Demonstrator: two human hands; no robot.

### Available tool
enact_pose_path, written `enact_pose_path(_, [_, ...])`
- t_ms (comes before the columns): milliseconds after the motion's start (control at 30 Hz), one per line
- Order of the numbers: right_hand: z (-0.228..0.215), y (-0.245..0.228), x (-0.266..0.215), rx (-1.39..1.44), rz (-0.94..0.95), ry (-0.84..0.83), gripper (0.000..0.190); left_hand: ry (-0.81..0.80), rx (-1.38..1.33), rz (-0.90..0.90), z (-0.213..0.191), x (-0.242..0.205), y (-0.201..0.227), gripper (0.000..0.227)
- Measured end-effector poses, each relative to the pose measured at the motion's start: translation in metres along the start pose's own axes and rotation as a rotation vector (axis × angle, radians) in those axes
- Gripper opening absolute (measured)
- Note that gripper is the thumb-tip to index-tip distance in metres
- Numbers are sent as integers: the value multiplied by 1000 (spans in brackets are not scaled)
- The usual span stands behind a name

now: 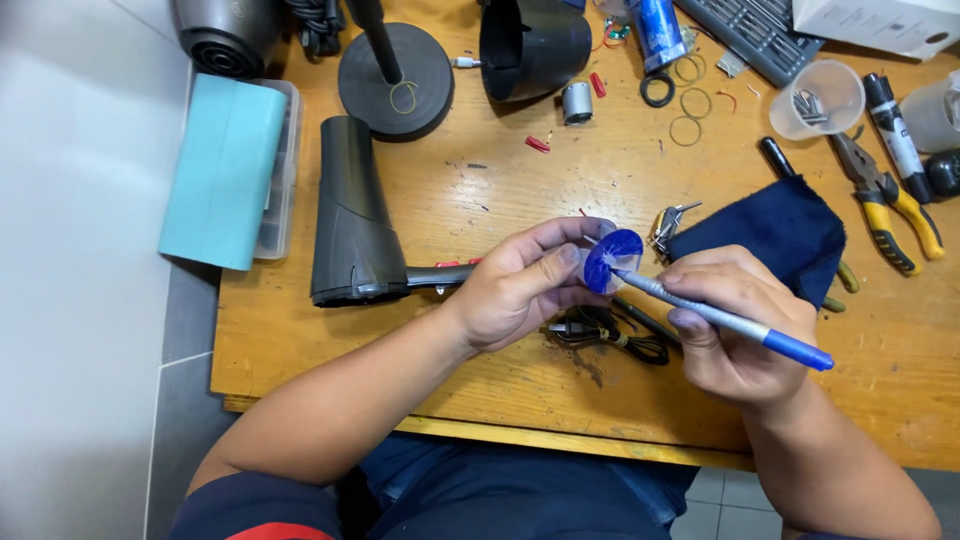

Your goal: Marking the blades of a small blue plastic fan component with a blue marker on a workbench.

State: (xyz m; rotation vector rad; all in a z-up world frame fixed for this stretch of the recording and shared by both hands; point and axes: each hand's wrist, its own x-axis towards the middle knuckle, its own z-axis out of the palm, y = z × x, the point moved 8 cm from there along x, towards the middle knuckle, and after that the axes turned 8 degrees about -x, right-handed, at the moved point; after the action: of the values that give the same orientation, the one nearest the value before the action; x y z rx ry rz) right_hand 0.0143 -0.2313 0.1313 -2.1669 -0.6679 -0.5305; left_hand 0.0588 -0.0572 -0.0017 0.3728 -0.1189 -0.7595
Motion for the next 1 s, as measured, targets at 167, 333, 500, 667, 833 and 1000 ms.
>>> enact_pose_path(167, [2, -1, -2, -9, 10, -22, 23, 10, 20, 19, -2, 1, -1, 44])
enact_pose_path(333, [3, -3, -3, -38, -24, -30, 21, 1, 28, 26, -6, 3, -5, 42])
enact_pose_path(500, [1, 4, -9, 1, 21, 16, 21, 38, 29, 14, -10, 4, -6, 43])
enact_pose_path(667, [4, 3, -7, 30, 73, -29, 23, 61, 53, -3, -12, 4, -6, 44])
enact_pose_path(833, [2, 4, -8, 17, 54, 21, 23, 69, 60, -14, -9, 3, -6, 44])
enact_pose_path(1000, [3, 5, -10, 55, 89, -9, 25, 81, 45, -17, -11, 4, -7, 46])
